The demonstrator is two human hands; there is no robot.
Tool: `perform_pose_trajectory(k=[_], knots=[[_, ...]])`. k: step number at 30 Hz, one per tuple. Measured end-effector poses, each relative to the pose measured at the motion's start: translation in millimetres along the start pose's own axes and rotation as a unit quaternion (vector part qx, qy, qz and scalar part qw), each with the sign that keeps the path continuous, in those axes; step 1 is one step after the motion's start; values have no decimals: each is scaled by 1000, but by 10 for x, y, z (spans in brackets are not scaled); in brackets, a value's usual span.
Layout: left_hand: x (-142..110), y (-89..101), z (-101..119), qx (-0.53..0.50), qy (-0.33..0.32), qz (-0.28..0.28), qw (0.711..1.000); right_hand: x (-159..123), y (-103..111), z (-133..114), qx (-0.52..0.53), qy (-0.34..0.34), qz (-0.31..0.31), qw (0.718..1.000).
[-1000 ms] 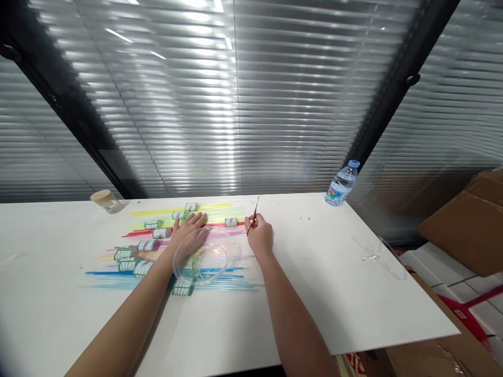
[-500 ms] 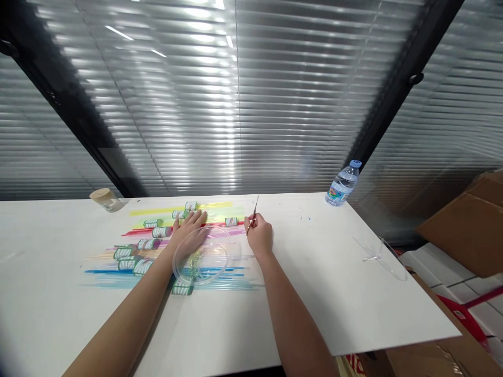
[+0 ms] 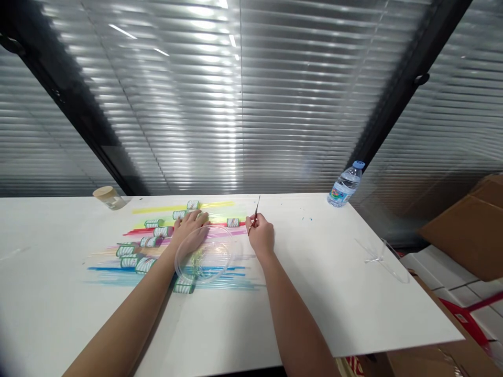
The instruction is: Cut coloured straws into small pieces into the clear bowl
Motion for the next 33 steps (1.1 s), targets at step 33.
perform_pose_trajectory(k=[33], knots=[[46,109,21,-46,-38,38,997,-4,1,-5,3,8,-5,1000]])
Point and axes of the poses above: each hand's wrist, its own x-axis towards the middle knuckle, its own y-axis out of the back of the hand, z = x × y, the point moved 3 cm from there along x, towards the middle knuckle, and after that the axes turned 14 degrees about -x, right-handed, at the moved point
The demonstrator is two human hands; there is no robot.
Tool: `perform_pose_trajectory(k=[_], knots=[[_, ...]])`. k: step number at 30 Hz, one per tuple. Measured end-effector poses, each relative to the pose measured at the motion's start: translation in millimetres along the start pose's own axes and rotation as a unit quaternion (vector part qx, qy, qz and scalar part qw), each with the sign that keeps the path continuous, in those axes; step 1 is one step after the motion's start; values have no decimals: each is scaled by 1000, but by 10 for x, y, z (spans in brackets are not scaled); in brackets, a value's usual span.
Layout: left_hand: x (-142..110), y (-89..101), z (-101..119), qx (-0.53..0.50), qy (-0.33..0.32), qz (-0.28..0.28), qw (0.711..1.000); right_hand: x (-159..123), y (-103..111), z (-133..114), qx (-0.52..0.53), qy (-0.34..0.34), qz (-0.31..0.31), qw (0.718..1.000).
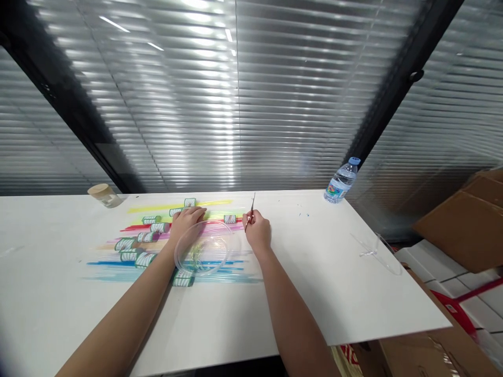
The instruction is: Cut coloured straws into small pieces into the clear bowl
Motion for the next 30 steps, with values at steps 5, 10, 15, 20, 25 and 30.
perform_pose_trajectory(k=[5,10,15,20,25,30], knots=[[-23,12,15,-11,-29,11,999,16,-29,30,46,-10,2,999],[-23,-72,-32,-11,-73,26,997,42,-45,49,99,-29,0,995],[-16,-123,-72,-24,-109,21,993,58,-22,22,144,-22,-12,989],[-23,-106,-53,-22,-115,23,993,33,14,-28,166,-9,-23,986],[-21,-107,-37,-25,-123,23,992,19,45,-66,186,-8,-17,982],[-6,-140,-56,-28,-135,2,991,27,33,-65,195,-20,-15,980]])
Point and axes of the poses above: each hand's wrist, its own x-axis towards the middle knuckle, its own y-axis out of the back of the hand, z = x × y, the point moved 3 cm from there along x, towards the middle knuckle, and after that the axes turned 14 degrees about -x, right-handed, at the moved point
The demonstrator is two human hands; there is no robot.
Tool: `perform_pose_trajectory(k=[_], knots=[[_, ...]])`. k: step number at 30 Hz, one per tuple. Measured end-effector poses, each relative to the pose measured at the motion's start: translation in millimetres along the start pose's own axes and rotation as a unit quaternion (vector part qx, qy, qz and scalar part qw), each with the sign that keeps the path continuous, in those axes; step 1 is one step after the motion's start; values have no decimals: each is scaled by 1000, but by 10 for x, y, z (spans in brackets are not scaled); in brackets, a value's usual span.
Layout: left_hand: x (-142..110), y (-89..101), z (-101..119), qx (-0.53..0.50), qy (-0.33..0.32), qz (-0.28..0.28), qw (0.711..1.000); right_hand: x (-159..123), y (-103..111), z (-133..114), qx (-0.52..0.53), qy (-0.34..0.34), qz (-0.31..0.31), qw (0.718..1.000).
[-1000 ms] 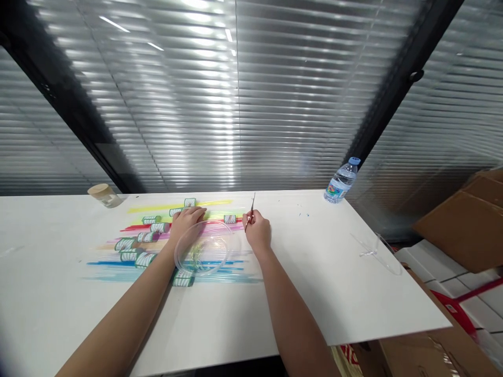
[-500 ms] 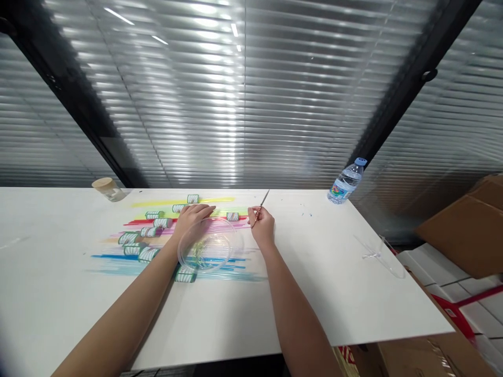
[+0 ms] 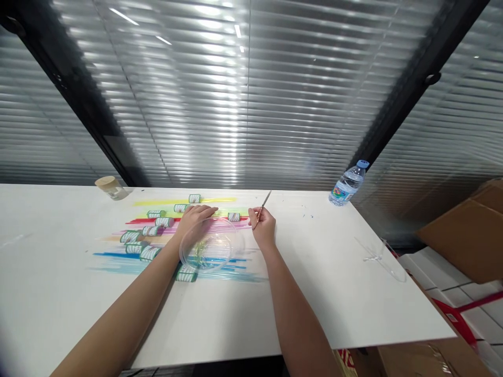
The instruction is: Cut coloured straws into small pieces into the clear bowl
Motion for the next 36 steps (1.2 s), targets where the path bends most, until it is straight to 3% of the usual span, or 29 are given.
perform_pose_trajectory(k=[6,13,27,32,36], knots=[[-2,-20,-15,-5,-19,0,1000,21,12,51,-11,-23,14,1000],[-4,-65,-78,-24,-13,8,1000,58,18,132,-27,-47,-13,998],[-14,-70,-76,-14,-20,17,1000,54,30,109,-20,-49,-19,998],[-6,-54,-56,-19,-13,21,1000,83,87,79,1,-51,11,999],[-7,-25,-39,-21,-2,22,1000,144,246,59,53,-87,79,992]])
Point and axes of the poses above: each hand's wrist, its own x-axis towards the middle knuckle, its own y-axis out of the back of the hand, z = x × y, the point moved 3 cm from there along x, towards the middle knuckle, and after that the axes turned 14 degrees about -x, right-handed, at the moved point
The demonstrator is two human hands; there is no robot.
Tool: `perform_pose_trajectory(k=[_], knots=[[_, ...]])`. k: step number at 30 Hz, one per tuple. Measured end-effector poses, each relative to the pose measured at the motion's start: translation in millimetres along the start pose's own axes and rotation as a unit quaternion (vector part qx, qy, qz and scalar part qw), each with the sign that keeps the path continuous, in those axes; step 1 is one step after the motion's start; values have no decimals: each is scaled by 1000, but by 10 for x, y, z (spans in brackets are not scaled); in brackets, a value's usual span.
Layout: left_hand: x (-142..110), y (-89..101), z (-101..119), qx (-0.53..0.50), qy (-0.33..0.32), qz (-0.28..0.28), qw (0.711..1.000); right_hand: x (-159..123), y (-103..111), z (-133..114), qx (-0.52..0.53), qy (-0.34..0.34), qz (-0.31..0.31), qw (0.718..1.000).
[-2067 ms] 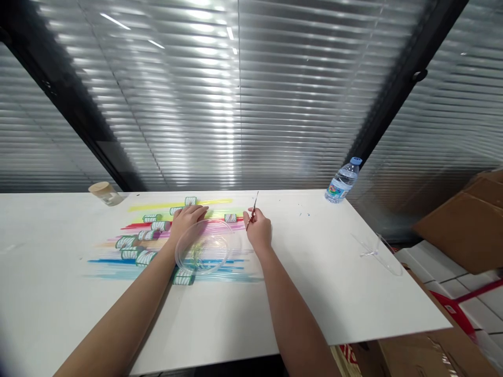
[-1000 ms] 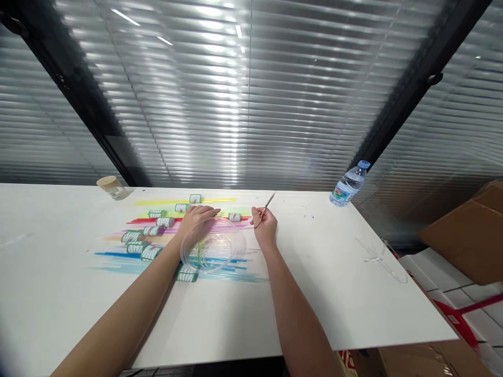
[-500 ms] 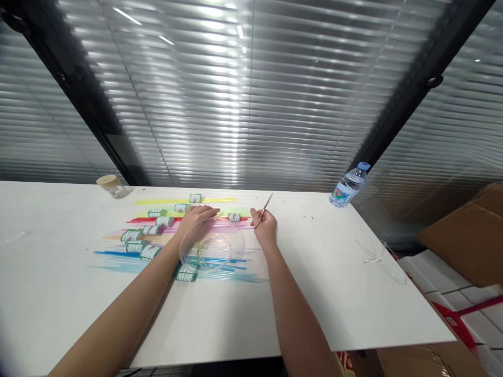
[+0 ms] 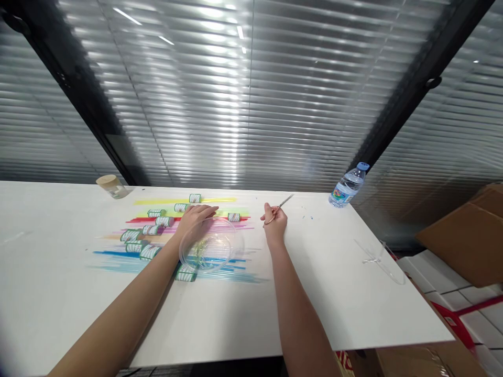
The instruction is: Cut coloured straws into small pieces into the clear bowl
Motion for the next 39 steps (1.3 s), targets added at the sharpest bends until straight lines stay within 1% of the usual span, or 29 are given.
perform_pose_trajectory(k=[4,6,7,9,13,15,16,17,18,20,22,23,24,25,26,27,28,29,31,33,36,37,39], knots=[[-8,29,41,-3,-5,15,1000,89,193,-40,56,-7,99,994],[-6,43,55,-5,-5,41,999,131,288,-46,82,-8,144,986],[-3,52,55,-6,-3,64,998,151,335,-44,95,-12,164,982],[4,77,46,-15,-3,127,992,193,426,-40,109,-18,192,975],[-3,149,21,-73,-22,259,963,262,602,-38,122,-27,226,966],[-21,196,3,-140,-5,297,945,282,669,-37,128,-33,234,963],[-30,217,-14,-194,19,300,934,289,692,-37,131,-36,236,962],[-39,234,-36,-262,52,288,919,292,706,-35,134,-40,237,962],[-49,246,-57,-338,89,264,899,294,711,-33,137,-43,236,961],[-76,278,-78,-481,154,194,841,292,699,-27,142,-50,234,961],[-114,346,-58,-574,184,115,789,288,666,-18,146,-56,228,961],[-135,390,-32,-601,188,71,773,286,648,-13,148,-59,225,961],[-159,433,4,-618,192,22,762,285,630,-8,150,-61,222,962],[-185,472,43,-620,202,-25,758,284,615,-3,152,-63,219,962],[-214,502,78,-608,227,-67,758,284,603,2,154,-65,216,962],[-239,528,115,-594,249,-97,759,285,595,6,156,-67,214,962],[-254,553,156,-586,261,-114,759,286,590,9,158,-70,211,962],[-260,574,197,-580,267,-120,760,287,587,12,160,-73,209,962],[-249,598,273,-581,273,-111,759,289,585,18,165,-82,203,962],[-221,604,330,-593,277,-76,753,288,583,23,167,-91,197,962],[-177,581,377,-613,272,0,742,286,577,29,168,-100,191,962],[-166,561,389,-616,268,17,741,285,573,31,168,-102,188,962],[-151,501,409,-620,264,31,739,285,564,36,167,-106,180,963]])
Point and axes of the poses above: each hand's wrist, its own x-axis towards the middle knuckle, its own y-axis out of the back of the hand, z = x × y, the point moved 3 cm from there along x, towards the middle knuckle, and after that the axes turned 14 degrees about -x, right-handed, at the moved point
